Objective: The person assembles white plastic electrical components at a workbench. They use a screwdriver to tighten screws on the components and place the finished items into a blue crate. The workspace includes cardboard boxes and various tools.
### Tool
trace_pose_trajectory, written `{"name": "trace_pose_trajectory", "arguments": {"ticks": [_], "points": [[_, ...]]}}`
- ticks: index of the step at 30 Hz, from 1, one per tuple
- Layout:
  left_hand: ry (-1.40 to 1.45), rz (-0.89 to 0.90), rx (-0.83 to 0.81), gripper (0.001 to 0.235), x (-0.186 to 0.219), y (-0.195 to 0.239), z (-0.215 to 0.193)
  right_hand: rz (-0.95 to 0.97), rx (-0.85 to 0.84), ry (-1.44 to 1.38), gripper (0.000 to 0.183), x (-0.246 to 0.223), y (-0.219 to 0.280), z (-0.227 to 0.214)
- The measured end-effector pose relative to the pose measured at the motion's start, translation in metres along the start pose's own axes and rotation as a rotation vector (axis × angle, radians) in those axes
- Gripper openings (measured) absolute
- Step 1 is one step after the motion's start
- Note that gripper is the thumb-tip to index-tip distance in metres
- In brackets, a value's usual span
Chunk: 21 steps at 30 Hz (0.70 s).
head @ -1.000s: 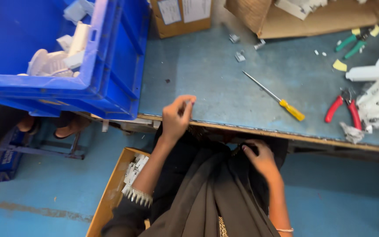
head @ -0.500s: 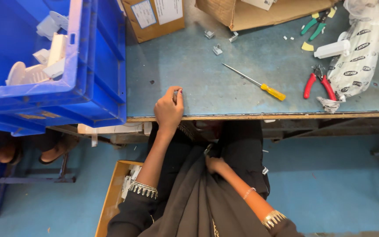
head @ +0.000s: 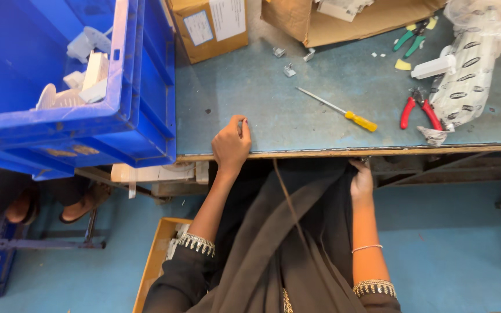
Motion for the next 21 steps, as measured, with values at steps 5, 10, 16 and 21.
{"name": "trace_pose_trajectory", "arguments": {"ticks": [5,10,16,21], "points": [[0.011,0.033,0.046,0.012,0.003,0.001,-0.002,0.355,0.116,1.566,0.048,-0.011,0.027,-0.012],[0.011,0.056,0.076,0.013,0.005,0.0,-0.007,-0.125,-0.34,1.495,0.042,-0.053,0.106,0.057],[-0.005,0.016,0.036,0.012,0.007,0.001,-0.006,0.305,-0.192,1.372,0.043,-0.124,0.145,0.088],[-0.007,-0.009,0.029,0.011,0.008,0.003,-0.007,0.147,-0.116,1.171,0.036,-0.175,0.14,0.108]]}}
Point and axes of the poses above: each hand's wrist, its own y-axis away from the middle knuckle, its own z-axis out of the palm, x = y × z, the point moved 5 cm from there along -y, towards the middle knuckle, and after that the axes turned 7 degrees about y, right-handed, at the moved point
